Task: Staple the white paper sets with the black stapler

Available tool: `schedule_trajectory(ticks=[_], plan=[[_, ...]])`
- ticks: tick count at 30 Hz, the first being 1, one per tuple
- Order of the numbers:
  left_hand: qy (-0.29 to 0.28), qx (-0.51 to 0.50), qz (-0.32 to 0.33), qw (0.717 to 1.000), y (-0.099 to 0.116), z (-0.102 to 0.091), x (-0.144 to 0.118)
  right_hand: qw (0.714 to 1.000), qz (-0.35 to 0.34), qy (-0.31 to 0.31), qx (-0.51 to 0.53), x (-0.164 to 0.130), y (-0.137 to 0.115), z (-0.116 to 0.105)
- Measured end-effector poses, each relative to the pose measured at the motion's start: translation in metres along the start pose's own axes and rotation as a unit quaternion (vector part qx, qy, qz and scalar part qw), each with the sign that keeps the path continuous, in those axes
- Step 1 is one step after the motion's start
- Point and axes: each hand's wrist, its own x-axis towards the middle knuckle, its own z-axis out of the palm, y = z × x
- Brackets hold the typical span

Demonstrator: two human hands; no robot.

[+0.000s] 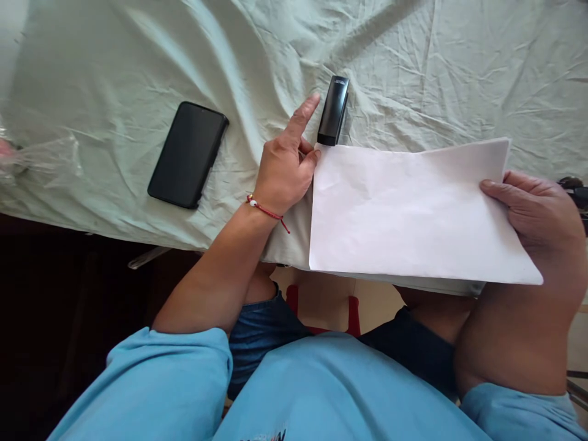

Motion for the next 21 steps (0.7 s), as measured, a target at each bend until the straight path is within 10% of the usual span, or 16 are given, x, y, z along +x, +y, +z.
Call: schedule_trajectory(ticks=[14, 21], plan=[[0.012, 0.156, 0.022, 0.987, -0.012, 0.001, 0.006, 1.0, 0.004, -0.01, 0.017, 0.002, 0.004, 0.0], [0.044, 0.052, 0.059, 0.996, -0.015, 0.011, 0.007, 0.999, -0.007, -0.012, 0.041, -0.001, 0.0, 0.005]])
